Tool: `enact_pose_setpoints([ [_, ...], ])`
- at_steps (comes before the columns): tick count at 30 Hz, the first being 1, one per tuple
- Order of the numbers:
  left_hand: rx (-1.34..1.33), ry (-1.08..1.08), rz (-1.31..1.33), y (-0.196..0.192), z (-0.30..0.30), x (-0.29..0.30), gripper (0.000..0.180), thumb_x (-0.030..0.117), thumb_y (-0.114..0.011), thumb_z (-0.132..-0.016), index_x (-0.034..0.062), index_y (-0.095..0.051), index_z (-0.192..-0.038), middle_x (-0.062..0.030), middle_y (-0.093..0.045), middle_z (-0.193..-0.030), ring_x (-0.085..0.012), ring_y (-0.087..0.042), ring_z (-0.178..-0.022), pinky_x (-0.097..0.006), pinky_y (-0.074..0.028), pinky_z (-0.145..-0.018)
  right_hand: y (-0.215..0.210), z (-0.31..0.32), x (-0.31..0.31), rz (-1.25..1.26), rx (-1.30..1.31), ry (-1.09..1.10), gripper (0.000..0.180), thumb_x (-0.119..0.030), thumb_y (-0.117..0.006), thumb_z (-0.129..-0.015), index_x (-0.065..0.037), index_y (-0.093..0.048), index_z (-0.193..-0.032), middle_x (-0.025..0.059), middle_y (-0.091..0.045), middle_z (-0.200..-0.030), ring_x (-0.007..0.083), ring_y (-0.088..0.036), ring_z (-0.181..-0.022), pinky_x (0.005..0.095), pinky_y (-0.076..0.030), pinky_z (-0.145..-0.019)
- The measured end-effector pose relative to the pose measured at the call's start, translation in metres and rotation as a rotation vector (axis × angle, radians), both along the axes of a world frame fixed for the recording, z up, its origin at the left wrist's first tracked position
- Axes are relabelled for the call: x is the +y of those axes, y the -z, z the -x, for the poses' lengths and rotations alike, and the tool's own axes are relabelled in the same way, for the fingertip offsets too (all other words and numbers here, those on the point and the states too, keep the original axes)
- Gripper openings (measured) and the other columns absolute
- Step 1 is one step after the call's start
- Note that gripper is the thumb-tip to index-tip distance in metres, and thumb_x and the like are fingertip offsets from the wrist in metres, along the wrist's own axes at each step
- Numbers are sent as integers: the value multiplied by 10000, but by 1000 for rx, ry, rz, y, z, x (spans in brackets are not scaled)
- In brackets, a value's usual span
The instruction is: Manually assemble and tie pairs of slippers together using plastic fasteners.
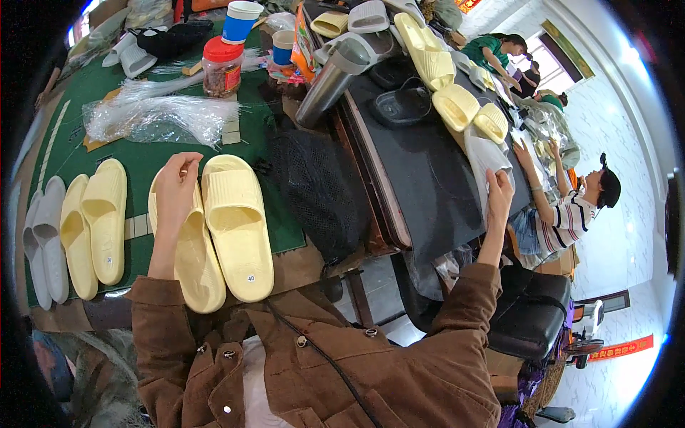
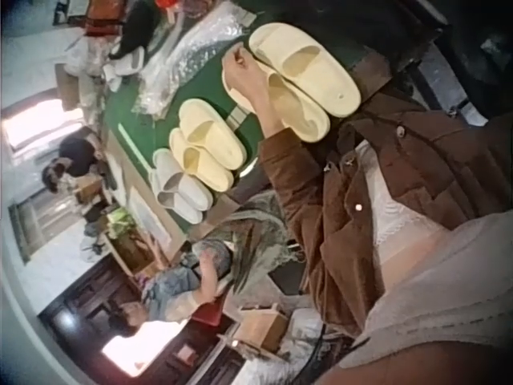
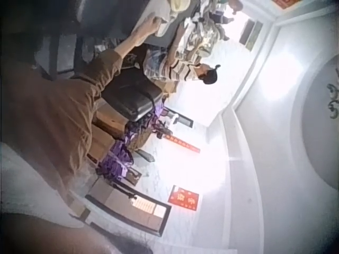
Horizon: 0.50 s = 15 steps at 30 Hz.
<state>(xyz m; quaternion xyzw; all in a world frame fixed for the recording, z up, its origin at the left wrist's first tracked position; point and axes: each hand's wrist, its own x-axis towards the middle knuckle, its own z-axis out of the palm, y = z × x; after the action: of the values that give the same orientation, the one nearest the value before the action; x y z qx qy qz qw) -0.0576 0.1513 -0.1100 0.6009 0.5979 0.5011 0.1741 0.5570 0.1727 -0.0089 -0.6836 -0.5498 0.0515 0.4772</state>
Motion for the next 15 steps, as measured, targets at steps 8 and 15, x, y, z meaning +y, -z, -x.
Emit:
enact_pose_setpoints([
  [8,-6,-5,29,-3,-2,1,152,78,-552,-900,1,-636,-1000,-81,-647,-899,-138,-602,-771,-262,-475,-699,-29,82,-84,255,118,-156,147,-180,-633,-862,-35,-608,-870,-47,-546,-776,34,-440,-676,193,-341,-601],
  [15,18,-11,42,-6,-4,1,156,84,-550,-902,0,-642,-995,-81,-650,-898,-134,-597,-748,-257,-472,-683,-21,75,-106,202,322,-254,184,-111,-628,-862,-17,-604,-1019,-7,-605,-867,49,-532,-774,184,-393,-696],
])
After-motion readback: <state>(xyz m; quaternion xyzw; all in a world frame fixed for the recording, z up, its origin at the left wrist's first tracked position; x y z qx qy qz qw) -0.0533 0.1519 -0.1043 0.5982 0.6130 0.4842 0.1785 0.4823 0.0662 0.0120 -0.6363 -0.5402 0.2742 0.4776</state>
